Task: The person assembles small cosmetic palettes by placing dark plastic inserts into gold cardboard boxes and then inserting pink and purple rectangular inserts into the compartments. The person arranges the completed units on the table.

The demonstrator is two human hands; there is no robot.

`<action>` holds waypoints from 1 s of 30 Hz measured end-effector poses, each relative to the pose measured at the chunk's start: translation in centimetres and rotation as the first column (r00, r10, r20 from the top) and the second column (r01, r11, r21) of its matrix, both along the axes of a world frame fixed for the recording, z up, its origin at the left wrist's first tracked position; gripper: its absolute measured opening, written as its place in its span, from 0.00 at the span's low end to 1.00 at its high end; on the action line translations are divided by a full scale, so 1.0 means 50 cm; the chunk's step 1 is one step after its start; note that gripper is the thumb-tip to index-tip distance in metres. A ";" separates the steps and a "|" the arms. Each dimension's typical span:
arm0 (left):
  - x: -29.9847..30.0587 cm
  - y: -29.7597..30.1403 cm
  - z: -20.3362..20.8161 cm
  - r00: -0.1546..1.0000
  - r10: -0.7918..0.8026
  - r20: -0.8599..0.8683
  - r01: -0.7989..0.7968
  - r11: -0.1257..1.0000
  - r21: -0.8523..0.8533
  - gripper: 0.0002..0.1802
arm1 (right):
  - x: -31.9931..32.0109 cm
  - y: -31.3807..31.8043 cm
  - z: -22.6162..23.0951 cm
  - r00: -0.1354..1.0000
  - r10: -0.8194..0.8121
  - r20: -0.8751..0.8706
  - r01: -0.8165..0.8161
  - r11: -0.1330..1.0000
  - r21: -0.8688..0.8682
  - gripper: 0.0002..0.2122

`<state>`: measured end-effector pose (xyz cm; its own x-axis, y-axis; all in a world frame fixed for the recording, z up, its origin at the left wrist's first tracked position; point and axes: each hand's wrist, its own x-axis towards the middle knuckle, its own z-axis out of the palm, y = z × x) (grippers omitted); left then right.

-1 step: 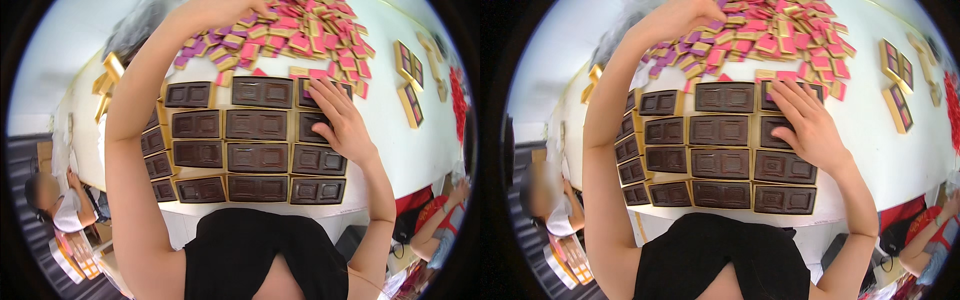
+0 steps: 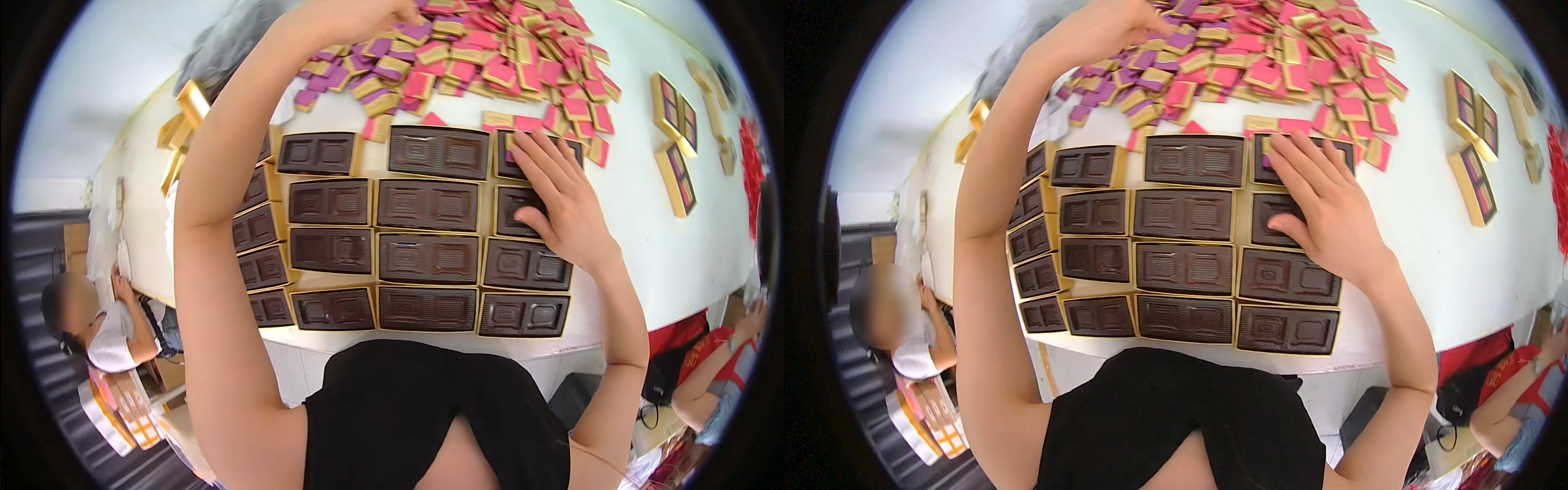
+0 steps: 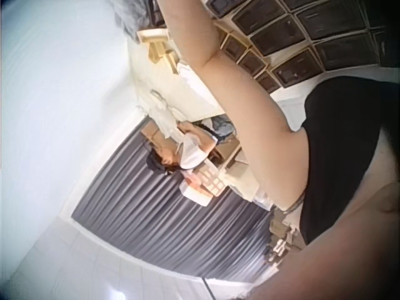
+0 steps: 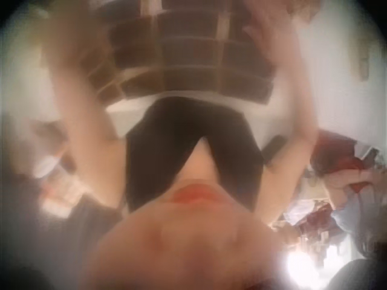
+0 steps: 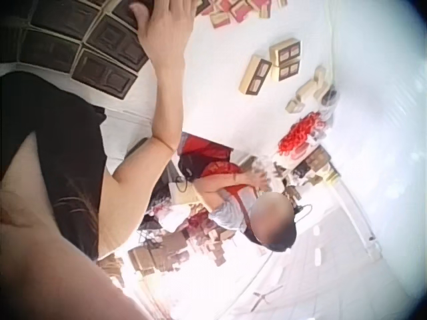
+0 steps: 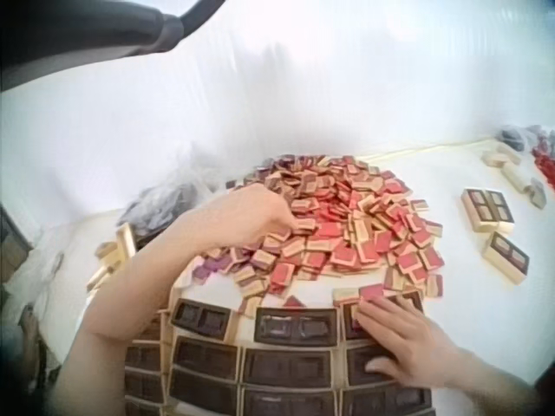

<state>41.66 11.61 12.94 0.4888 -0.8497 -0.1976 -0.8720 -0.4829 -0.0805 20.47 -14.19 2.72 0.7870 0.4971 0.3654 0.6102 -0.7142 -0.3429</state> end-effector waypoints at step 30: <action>-0.333 -0.134 -0.198 0.946 -0.121 -0.300 -0.128 0.712 -0.690 0.18 | -0.041 -0.062 -0.014 0.982 -0.080 -0.171 0.132 0.937 0.324 0.25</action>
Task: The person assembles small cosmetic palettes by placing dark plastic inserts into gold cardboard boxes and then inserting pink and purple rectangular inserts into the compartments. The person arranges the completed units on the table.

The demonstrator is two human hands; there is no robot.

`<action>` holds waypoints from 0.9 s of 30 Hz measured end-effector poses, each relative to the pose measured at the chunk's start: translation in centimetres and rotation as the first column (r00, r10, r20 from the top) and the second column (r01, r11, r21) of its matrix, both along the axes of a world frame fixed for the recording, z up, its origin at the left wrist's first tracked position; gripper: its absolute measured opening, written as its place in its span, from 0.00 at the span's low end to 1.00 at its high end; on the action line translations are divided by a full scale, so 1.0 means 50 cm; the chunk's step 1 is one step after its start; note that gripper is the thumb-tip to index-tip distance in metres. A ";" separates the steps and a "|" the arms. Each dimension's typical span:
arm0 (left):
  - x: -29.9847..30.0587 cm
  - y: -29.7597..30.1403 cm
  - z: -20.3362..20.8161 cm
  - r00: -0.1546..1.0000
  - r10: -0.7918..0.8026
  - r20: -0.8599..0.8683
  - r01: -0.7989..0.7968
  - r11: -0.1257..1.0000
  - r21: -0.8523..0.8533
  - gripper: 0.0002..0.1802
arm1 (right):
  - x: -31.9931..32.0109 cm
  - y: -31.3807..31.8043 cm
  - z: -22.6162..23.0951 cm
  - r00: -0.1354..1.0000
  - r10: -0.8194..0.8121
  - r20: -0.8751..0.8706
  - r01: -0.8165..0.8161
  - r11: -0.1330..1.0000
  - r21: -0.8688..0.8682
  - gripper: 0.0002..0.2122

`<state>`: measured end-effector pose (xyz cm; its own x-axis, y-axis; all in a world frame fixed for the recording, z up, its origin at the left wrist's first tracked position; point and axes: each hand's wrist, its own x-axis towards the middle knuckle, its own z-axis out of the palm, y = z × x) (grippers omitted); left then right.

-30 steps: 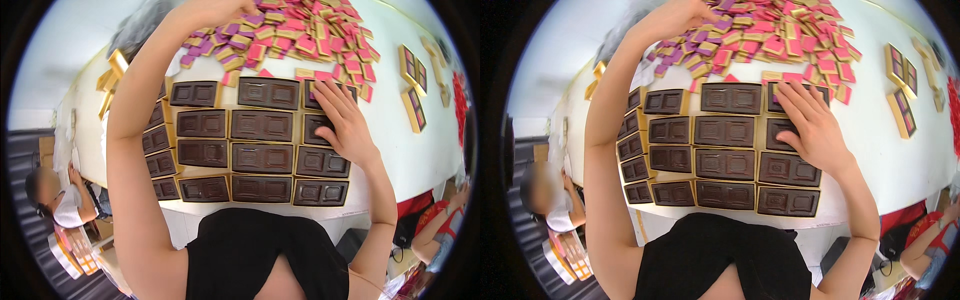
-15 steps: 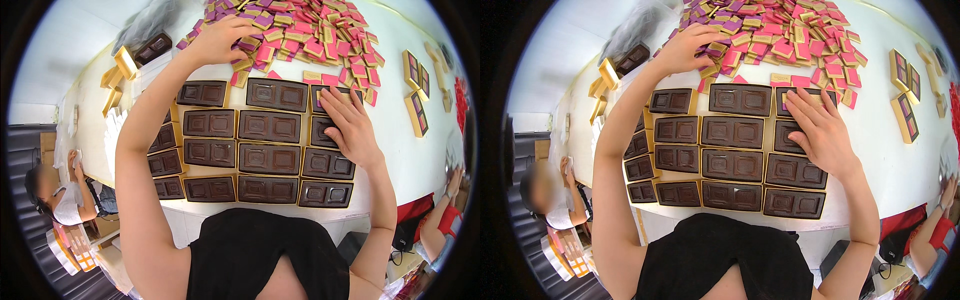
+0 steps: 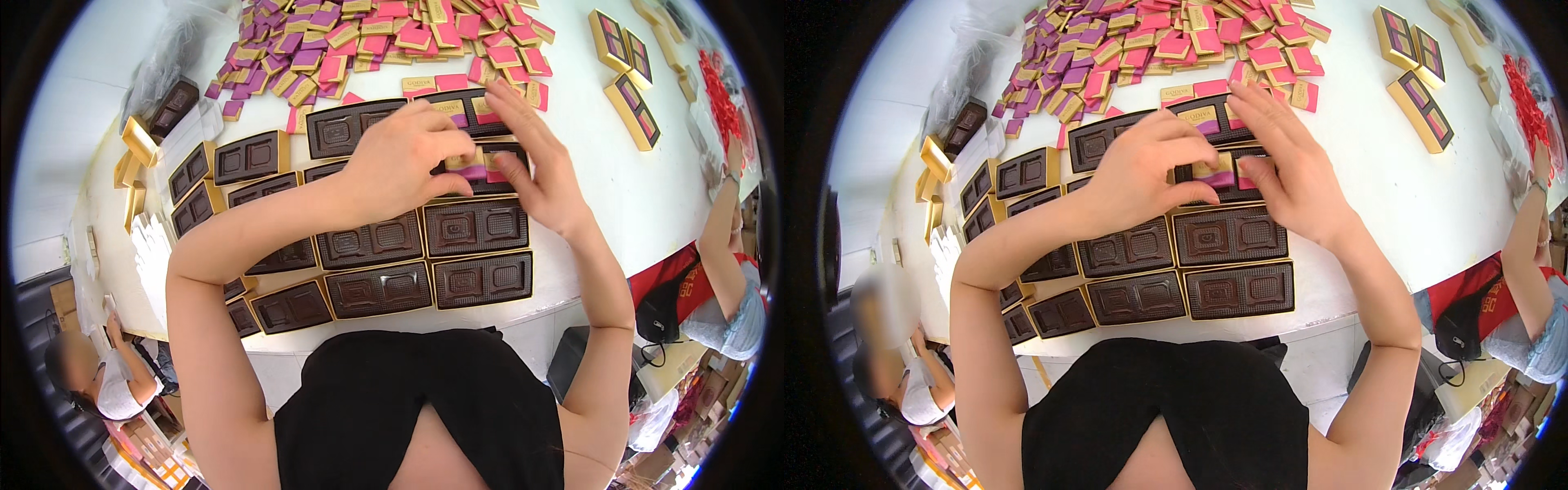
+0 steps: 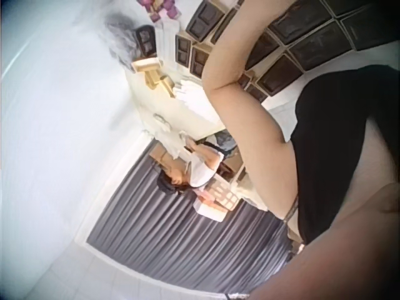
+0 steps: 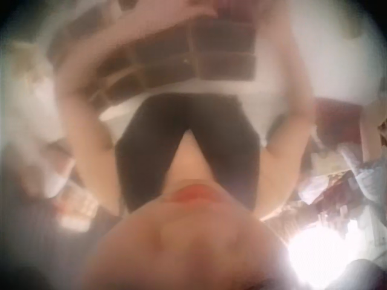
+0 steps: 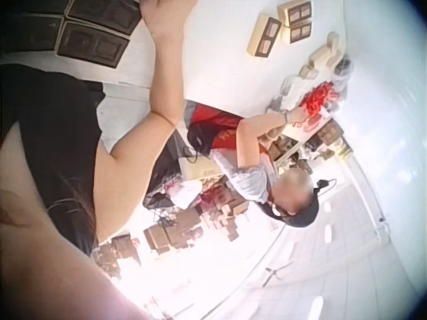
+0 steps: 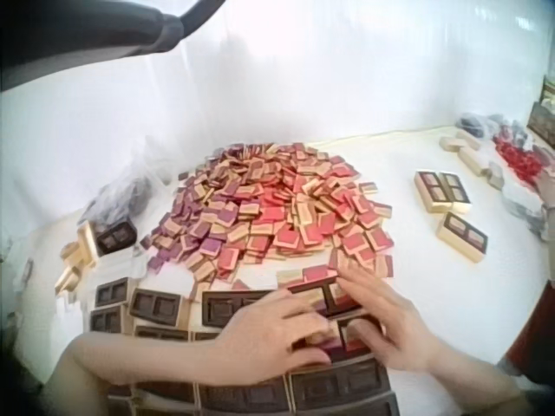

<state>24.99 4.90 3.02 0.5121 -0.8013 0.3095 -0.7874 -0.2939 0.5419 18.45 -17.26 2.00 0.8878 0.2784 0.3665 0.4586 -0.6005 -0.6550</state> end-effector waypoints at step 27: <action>0.001 0.027 -0.004 0.938 -0.106 0.331 -0.019 0.935 0.353 0.35 | -0.018 -0.040 -0.011 0.835 -0.230 -0.500 0.426 0.845 0.323 0.25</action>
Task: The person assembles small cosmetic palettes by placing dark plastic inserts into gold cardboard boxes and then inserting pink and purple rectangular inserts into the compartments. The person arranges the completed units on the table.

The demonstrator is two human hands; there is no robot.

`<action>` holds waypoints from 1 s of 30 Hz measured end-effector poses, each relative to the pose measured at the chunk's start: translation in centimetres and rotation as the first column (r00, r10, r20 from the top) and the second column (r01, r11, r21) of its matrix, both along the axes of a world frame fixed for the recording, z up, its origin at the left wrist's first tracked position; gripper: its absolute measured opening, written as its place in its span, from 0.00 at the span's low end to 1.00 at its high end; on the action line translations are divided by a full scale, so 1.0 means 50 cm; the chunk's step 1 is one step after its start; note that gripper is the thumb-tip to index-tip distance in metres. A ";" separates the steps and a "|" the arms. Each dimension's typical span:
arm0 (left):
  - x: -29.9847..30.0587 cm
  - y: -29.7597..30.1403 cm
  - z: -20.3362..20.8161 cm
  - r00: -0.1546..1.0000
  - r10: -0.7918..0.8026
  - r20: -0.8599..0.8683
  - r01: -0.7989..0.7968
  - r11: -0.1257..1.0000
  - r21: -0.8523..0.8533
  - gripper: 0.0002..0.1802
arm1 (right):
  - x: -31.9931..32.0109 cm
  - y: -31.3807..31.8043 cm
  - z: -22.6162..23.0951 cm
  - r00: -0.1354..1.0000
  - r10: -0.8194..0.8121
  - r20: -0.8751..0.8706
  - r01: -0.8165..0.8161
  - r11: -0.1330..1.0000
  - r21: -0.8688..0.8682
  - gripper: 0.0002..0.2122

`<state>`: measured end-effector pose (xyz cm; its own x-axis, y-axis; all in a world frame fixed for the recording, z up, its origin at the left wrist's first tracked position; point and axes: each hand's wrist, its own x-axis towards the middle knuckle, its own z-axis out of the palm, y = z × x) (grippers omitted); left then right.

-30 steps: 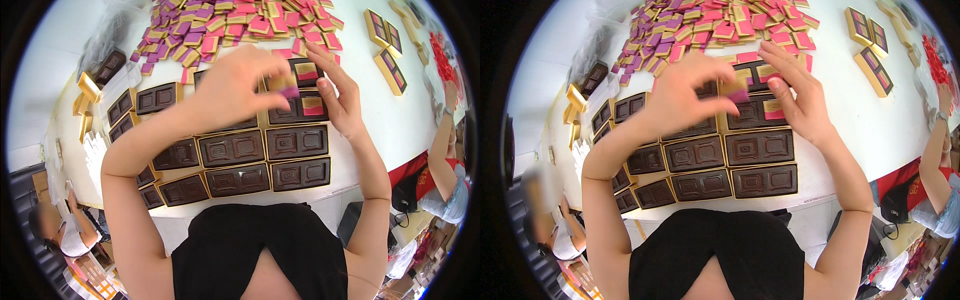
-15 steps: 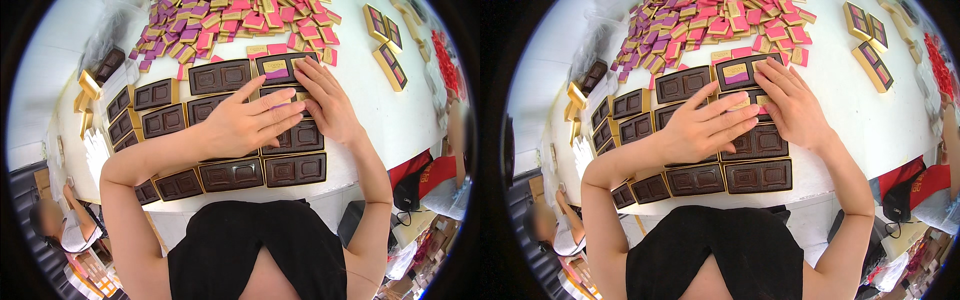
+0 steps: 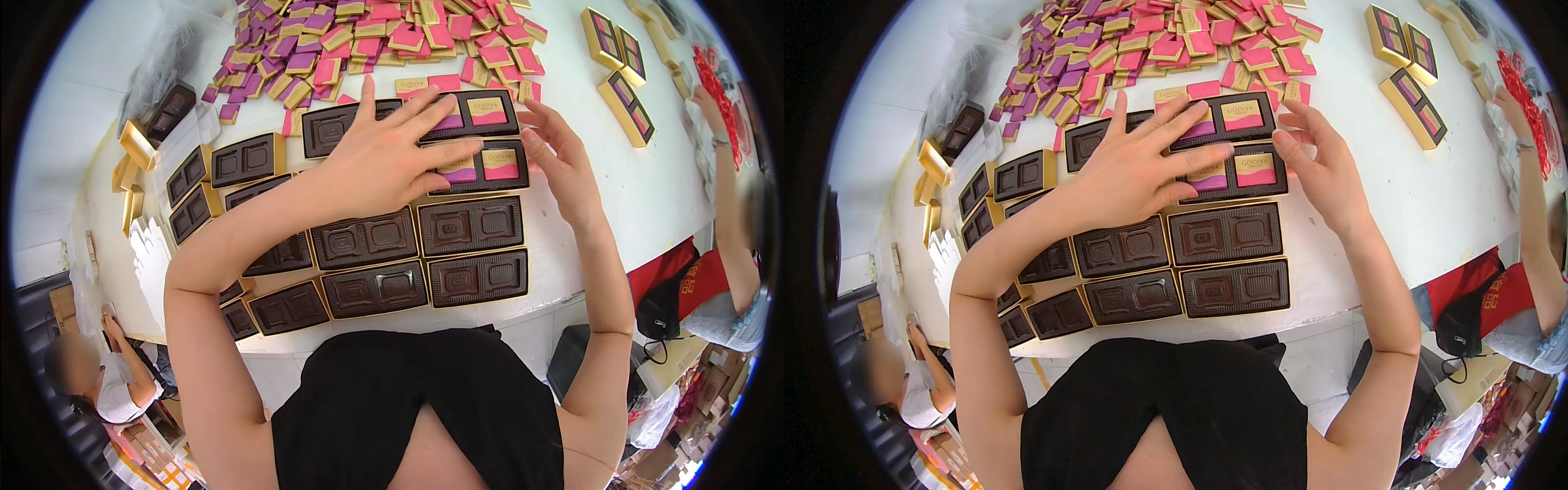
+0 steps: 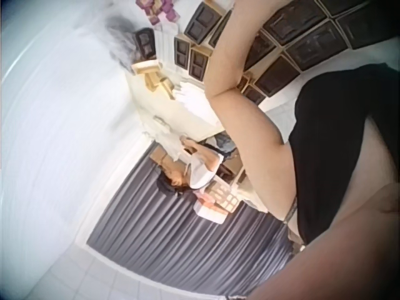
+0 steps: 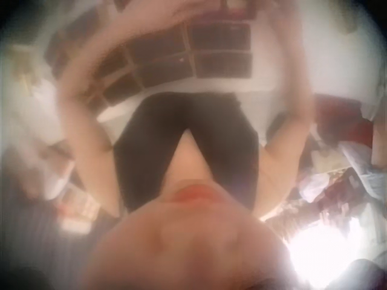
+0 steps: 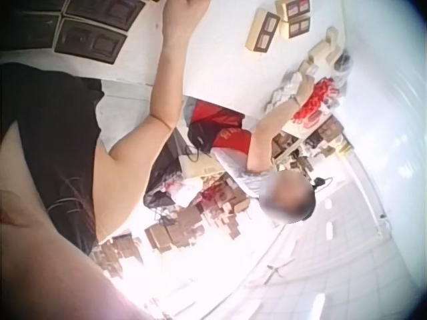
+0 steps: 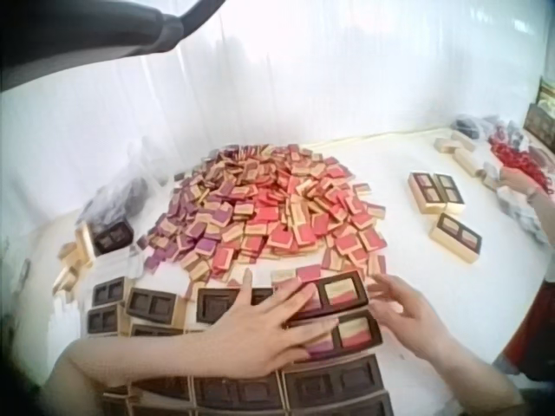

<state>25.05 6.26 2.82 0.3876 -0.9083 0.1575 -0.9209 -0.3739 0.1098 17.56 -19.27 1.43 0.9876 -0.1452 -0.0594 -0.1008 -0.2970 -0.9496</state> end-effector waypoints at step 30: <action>0.014 0.022 0.015 0.949 -0.312 -0.044 0.314 0.948 0.050 0.34 | 0.028 0.039 -0.004 0.810 0.458 0.367 0.012 0.613 -0.790 0.18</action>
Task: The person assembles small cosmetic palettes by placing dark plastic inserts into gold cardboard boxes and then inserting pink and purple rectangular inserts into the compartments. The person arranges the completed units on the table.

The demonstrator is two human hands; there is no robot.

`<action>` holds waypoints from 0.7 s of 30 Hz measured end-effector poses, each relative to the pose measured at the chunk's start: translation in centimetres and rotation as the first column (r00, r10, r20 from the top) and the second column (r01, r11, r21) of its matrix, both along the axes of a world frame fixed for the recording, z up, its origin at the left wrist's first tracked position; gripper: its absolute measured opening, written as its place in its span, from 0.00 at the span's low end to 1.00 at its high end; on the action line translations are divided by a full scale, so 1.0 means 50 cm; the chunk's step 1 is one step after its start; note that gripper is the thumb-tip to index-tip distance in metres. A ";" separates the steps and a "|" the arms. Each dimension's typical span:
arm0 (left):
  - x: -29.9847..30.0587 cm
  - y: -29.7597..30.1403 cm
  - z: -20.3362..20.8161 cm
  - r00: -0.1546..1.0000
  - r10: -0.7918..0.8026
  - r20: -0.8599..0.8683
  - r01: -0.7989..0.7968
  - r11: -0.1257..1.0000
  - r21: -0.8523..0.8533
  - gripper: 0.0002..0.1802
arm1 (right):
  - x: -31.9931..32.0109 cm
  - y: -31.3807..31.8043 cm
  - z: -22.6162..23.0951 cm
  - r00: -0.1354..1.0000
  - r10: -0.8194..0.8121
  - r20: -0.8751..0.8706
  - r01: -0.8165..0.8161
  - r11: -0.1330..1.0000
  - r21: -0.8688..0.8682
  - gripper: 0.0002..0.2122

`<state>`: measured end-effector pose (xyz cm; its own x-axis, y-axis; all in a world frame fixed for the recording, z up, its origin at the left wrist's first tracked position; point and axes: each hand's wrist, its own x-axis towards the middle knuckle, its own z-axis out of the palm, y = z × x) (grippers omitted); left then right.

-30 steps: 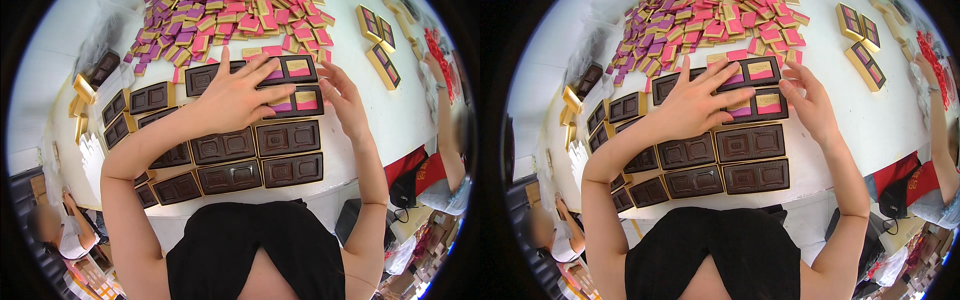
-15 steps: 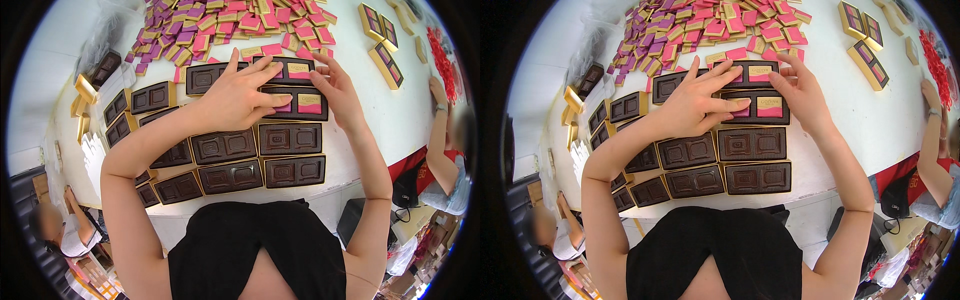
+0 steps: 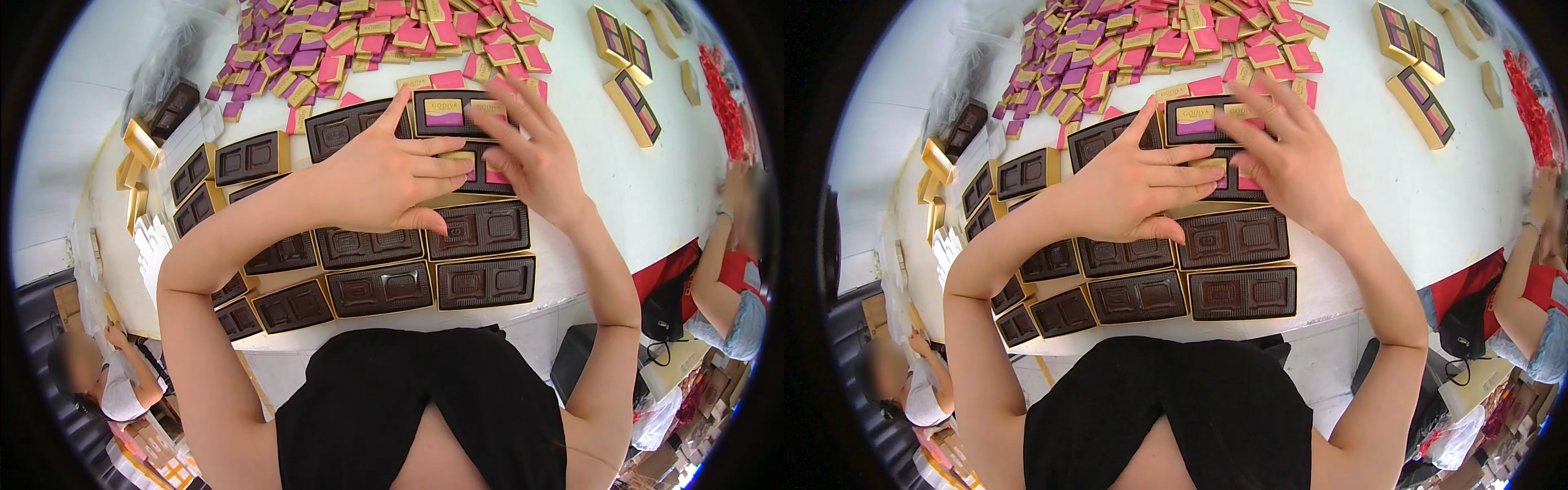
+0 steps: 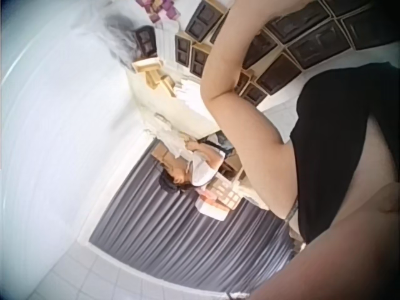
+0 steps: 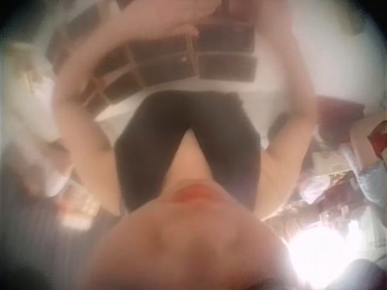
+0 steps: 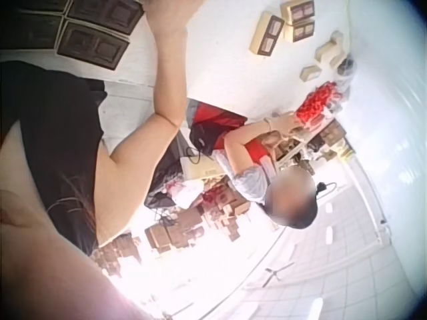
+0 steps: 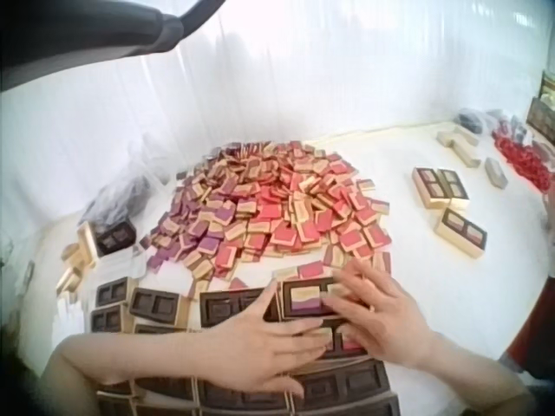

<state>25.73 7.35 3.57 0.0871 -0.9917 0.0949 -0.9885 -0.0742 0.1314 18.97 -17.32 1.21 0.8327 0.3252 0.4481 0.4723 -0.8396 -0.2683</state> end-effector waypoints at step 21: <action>0.257 0.007 -0.007 0.916 0.223 0.332 -0.197 0.974 -0.111 0.37 | -0.057 -0.294 0.066 0.945 -0.311 -0.105 0.296 0.945 -0.136 0.20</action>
